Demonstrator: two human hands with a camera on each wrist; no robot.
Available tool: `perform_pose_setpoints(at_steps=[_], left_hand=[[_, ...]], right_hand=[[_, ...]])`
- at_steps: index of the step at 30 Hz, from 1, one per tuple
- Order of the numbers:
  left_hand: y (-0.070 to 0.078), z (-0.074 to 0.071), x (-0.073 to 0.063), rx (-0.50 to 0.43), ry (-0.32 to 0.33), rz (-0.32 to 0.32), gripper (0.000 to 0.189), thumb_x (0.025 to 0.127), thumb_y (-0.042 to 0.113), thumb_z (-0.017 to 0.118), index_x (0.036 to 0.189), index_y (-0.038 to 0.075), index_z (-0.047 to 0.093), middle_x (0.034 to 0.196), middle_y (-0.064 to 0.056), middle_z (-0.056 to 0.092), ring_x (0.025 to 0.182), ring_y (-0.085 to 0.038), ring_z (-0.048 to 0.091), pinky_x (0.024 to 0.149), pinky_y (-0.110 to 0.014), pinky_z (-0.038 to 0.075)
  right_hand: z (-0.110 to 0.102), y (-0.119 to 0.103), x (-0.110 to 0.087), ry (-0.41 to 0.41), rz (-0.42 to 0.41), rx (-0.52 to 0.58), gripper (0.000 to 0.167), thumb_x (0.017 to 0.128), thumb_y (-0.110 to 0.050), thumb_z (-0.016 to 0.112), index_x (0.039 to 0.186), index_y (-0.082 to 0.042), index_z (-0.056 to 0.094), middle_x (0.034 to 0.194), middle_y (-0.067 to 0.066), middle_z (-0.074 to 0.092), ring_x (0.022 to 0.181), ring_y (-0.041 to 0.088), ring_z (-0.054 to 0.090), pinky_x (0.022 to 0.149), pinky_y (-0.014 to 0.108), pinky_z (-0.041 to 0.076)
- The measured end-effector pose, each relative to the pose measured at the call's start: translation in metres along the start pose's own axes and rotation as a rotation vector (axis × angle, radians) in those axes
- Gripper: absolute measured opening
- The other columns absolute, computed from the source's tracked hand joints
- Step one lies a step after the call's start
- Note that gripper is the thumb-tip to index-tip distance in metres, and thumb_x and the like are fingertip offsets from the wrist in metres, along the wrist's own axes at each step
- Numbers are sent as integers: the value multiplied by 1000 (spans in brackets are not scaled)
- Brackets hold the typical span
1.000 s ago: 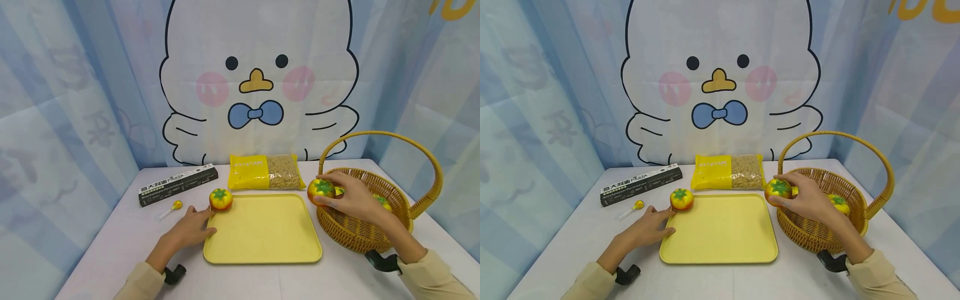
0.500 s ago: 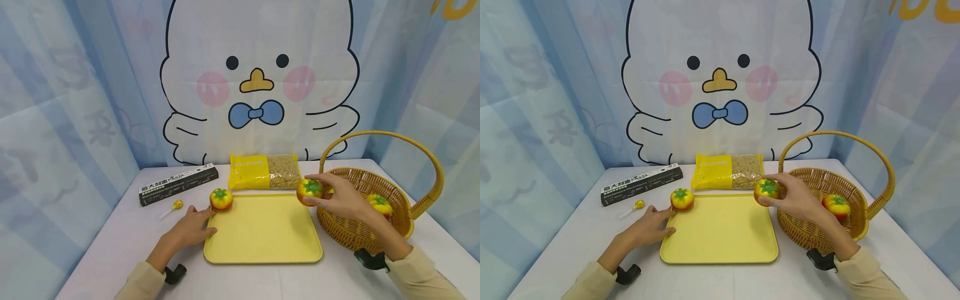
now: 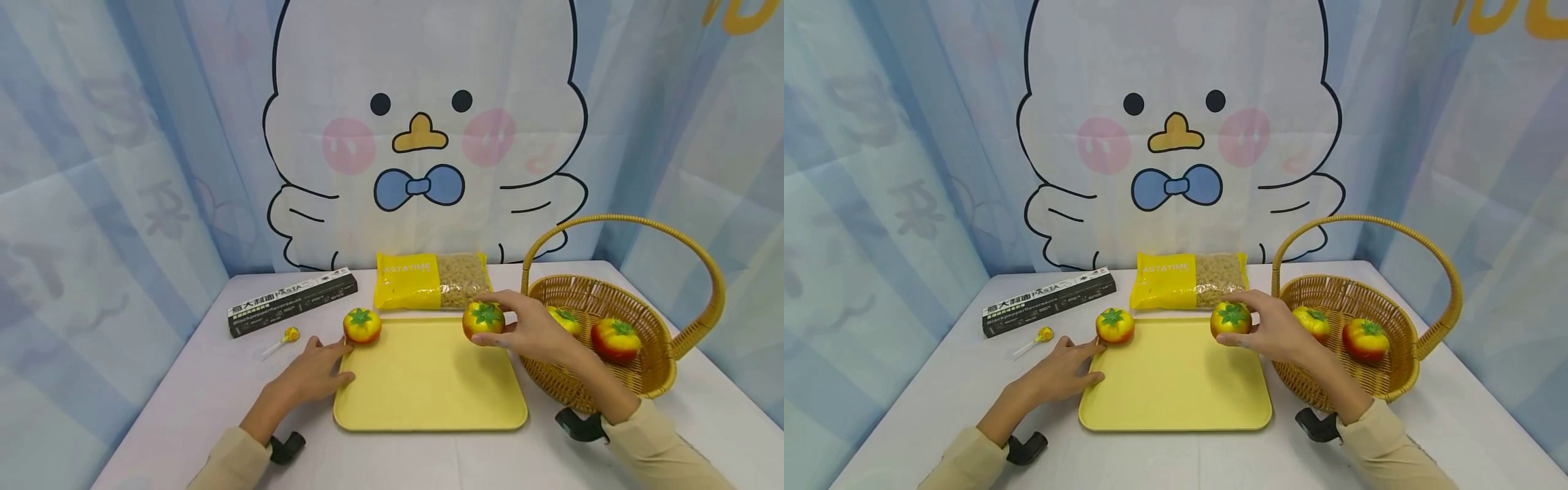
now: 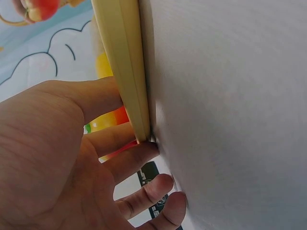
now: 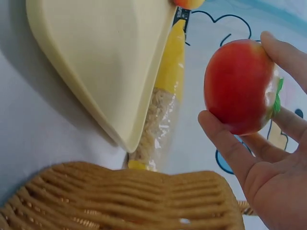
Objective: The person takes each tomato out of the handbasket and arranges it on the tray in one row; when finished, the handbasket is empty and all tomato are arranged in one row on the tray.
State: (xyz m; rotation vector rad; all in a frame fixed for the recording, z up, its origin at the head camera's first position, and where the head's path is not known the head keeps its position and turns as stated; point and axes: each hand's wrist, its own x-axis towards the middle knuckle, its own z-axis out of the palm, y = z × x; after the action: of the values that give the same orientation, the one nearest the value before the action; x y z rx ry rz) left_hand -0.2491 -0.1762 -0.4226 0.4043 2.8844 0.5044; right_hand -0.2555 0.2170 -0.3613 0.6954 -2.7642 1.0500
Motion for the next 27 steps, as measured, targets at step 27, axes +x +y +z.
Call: perform_pose_setpoints(at_steps=[27], left_hand=[[1, 0, 1, 15, 0, -17, 61, 99, 39, 74, 152, 14, 58, 157, -6, 59, 111, -27, 46, 88, -44, 47]], right_hand=[[42, 3, 36, -34, -30, 81, 69, 86, -31, 90, 145, -7, 62, 147, 21, 61, 124, 44, 67, 85, 34, 64]])
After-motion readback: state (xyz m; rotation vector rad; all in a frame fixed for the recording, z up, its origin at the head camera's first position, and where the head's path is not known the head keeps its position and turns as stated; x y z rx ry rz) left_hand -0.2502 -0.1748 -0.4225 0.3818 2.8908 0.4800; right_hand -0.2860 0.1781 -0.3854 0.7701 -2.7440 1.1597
